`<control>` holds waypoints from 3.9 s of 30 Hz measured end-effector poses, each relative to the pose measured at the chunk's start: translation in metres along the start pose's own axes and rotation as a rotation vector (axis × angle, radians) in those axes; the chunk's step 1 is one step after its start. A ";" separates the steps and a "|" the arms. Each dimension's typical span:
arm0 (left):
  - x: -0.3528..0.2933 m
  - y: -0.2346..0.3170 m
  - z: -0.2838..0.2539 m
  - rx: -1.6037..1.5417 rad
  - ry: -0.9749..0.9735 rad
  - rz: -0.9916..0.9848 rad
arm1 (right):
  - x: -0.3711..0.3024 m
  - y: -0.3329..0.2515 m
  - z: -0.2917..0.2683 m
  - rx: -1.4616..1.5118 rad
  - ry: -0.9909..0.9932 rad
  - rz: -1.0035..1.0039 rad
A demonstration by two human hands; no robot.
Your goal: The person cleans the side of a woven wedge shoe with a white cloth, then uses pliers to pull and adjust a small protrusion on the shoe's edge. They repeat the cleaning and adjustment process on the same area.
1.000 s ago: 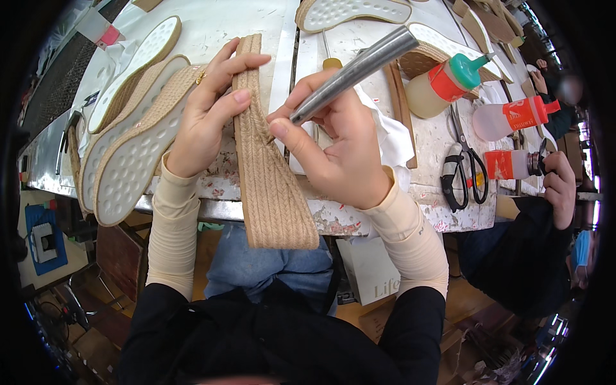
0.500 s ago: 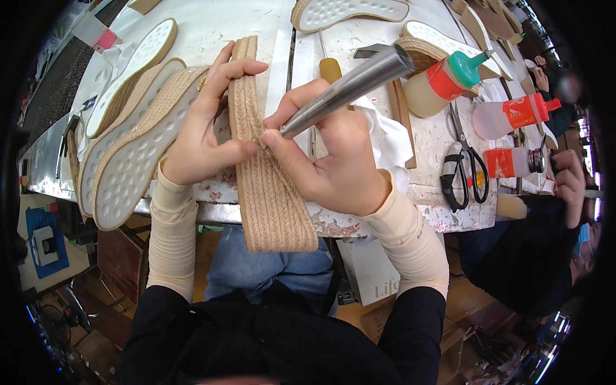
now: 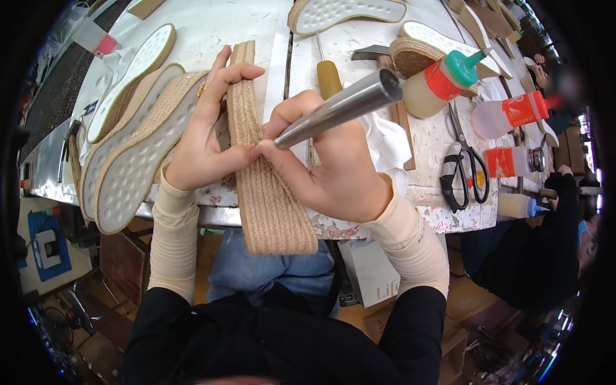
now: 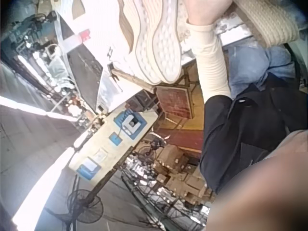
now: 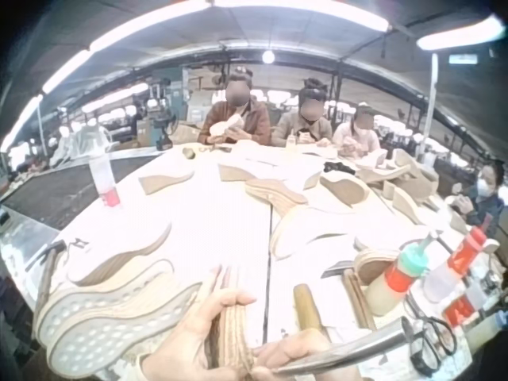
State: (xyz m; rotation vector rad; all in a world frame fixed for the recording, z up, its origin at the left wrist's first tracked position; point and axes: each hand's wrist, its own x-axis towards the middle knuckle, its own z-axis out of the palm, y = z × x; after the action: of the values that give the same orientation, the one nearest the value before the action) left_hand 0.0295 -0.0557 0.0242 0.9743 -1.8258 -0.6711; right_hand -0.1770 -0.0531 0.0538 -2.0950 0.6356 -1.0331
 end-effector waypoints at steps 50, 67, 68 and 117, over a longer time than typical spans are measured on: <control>0.002 0.005 0.001 -0.186 0.024 -0.112 | 0.001 0.007 0.003 0.156 0.074 0.088; -0.001 0.007 -0.002 -0.178 -0.045 -0.138 | 0.003 0.023 0.011 0.247 0.189 0.012; -0.001 0.007 -0.002 -0.180 -0.051 -0.115 | 0.004 0.024 0.012 0.247 0.177 0.000; -0.037 0.013 0.020 -0.212 0.168 -0.014 | 0.009 0.023 0.018 0.448 0.091 0.070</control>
State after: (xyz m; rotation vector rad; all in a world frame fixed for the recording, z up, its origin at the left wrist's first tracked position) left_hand 0.0165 -0.0168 0.0087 0.8760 -1.5678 -0.7522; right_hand -0.1602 -0.0673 0.0327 -1.6347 0.4655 -1.1174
